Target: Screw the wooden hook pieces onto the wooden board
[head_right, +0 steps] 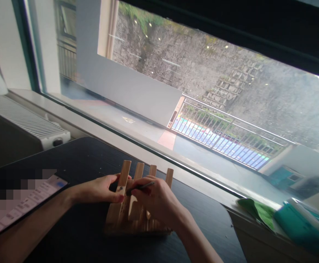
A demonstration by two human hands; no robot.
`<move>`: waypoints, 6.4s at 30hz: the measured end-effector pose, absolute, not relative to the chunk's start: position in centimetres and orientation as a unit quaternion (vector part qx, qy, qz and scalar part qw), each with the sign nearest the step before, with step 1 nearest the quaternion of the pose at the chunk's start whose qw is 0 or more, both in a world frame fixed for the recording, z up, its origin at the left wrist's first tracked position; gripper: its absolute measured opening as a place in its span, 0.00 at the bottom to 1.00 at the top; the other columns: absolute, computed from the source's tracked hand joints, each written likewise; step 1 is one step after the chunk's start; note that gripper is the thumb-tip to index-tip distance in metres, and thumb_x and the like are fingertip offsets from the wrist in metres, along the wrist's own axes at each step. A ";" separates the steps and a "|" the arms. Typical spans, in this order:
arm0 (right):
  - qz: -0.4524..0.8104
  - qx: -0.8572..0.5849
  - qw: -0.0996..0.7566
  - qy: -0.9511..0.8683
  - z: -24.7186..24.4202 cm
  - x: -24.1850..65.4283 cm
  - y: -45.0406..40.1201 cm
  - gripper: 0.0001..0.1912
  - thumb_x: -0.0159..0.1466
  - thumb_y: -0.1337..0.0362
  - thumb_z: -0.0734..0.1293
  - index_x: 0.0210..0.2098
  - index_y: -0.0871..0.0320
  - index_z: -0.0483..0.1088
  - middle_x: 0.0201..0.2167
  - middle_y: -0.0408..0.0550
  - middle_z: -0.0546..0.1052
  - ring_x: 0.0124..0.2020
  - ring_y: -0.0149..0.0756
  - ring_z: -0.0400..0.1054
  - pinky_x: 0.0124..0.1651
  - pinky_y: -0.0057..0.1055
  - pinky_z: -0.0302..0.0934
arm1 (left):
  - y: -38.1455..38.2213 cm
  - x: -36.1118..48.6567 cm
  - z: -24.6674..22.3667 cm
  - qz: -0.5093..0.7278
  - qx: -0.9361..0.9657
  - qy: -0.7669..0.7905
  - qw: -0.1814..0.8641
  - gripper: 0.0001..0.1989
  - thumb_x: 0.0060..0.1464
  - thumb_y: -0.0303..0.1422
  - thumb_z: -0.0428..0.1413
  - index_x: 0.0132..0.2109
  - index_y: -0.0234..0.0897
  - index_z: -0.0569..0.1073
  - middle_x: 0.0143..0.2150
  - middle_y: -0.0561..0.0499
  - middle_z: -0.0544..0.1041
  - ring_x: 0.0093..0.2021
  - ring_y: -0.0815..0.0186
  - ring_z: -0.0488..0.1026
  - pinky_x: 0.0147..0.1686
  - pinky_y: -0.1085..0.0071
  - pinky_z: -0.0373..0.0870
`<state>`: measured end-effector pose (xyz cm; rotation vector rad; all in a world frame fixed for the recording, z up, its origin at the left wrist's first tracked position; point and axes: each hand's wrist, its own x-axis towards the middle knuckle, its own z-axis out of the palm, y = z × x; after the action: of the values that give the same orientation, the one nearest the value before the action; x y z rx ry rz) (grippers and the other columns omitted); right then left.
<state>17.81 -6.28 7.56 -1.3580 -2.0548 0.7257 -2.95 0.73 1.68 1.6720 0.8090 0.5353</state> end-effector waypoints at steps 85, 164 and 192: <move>0.382 -0.486 0.355 -0.701 10.2 20.2 -7.1 0.16 0.63 0.57 0.63 0.45 0.59 0.73 0.29 0.47 0.76 0.30 0.32 0.70 0.35 0.30 0.66 | 1.2 -3.4 2.0 0.129 0.782 0.334 0.509 0.44 0.42 0.55 0.58 0.63 0.42 0.57 0.65 0.44 0.61 0.67 0.51 0.51 0.64 0.56 0.48; -0.091 -0.517 0.455 -0.719 2.7 20.2 -14.1 0.08 0.66 0.68 0.60 0.45 0.59 0.65 0.36 0.49 0.77 0.34 0.34 0.73 0.38 0.28 0.65 | -7.2 -3.3 3.5 0.425 0.615 0.582 0.320 0.23 0.42 0.49 0.58 0.43 0.44 0.65 0.37 0.55 0.74 0.38 0.60 0.75 0.36 0.68 0.70; -0.154 -0.474 0.388 -0.776 4.8 20.1 -13.9 0.08 0.66 0.70 0.61 0.45 0.59 0.64 0.35 0.49 0.78 0.35 0.35 0.74 0.38 0.29 0.69 | -6.4 -3.0 4.6 0.358 0.676 0.582 0.275 0.22 0.45 0.48 0.57 0.46 0.46 0.67 0.39 0.55 0.79 0.40 0.60 0.77 0.38 0.69 0.71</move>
<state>20.15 -13.95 4.85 -1.2054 -1.9734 -0.3931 -2.97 -6.43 4.59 1.8172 1.5647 0.9636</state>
